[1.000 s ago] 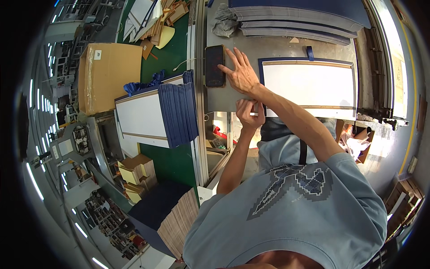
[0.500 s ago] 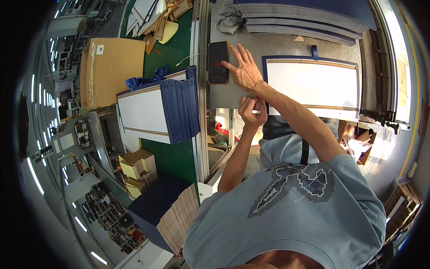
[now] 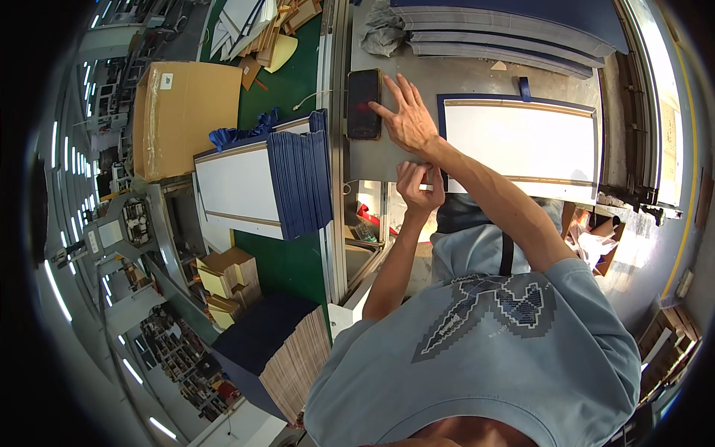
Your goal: Organize and stack files by placing blue binder covers onto white folders.
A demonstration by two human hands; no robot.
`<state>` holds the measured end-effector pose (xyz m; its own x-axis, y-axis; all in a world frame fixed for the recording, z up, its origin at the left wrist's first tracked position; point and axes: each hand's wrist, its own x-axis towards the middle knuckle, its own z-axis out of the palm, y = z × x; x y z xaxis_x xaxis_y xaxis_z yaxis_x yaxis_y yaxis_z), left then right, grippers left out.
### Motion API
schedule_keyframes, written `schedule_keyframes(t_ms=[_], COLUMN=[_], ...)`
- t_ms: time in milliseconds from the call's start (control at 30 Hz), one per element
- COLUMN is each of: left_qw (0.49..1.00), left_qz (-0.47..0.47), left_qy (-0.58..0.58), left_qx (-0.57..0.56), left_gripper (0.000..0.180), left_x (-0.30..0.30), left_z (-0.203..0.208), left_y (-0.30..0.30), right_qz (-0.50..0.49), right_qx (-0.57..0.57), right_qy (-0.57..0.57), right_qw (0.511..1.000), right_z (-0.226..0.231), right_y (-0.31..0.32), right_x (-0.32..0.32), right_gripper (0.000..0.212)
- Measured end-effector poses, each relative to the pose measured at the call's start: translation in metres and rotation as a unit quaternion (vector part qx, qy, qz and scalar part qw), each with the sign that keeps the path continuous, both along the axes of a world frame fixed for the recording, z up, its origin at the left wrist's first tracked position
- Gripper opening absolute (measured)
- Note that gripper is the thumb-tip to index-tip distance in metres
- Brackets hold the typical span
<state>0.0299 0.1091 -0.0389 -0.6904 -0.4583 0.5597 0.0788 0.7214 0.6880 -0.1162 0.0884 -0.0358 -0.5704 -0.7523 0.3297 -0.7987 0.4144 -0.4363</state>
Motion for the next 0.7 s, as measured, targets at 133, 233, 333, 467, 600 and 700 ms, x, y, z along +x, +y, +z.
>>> schedule_keyframes(t_ms=[133, 233, 333, 467, 600, 700], left_qw=[1.000, 1.000, 1.000, 1.000, 1.000, 1.000], left_qz=[0.003, 0.003, 0.004, 0.003, 0.002, 0.002], left_qy=[-0.001, -0.003, -0.004, -0.006, 0.000, 0.004], left_qx=[-0.003, -0.004, -0.006, -0.006, -0.004, -0.002], left_gripper=[0.006, 0.006, 0.006, 0.005, 0.005, 0.005], left_x=[-0.0001, -0.0002, 0.0000, 0.0006, 0.0002, -0.0004], left_z=[0.0001, -0.0004, -0.0010, -0.0016, -0.0016, -0.0015], left_y=[0.0002, 0.0000, 0.0001, -0.0001, 0.0002, 0.0004], right_qz=[0.003, 0.002, 0.002, 0.002, -0.001, 0.000], right_qx=[0.017, 0.015, 0.015, 0.031, -0.005, -0.006], right_qy=[-0.001, 0.000, -0.002, -0.009, 0.000, 0.004], right_qw=[1.000, 1.000, 1.000, 0.999, 1.000, 1.000], right_z=[-0.0001, -0.0001, 0.0004, 0.0014, 0.0016, 0.0009], right_y=[0.0001, -0.0003, 0.0000, 0.0005, 0.0002, -0.0001], right_x=[-0.0005, -0.0004, -0.0001, 0.0003, 0.0006, 0.0000], right_gripper=[0.050, 0.051, 0.051, 0.052, 0.054, 0.054])
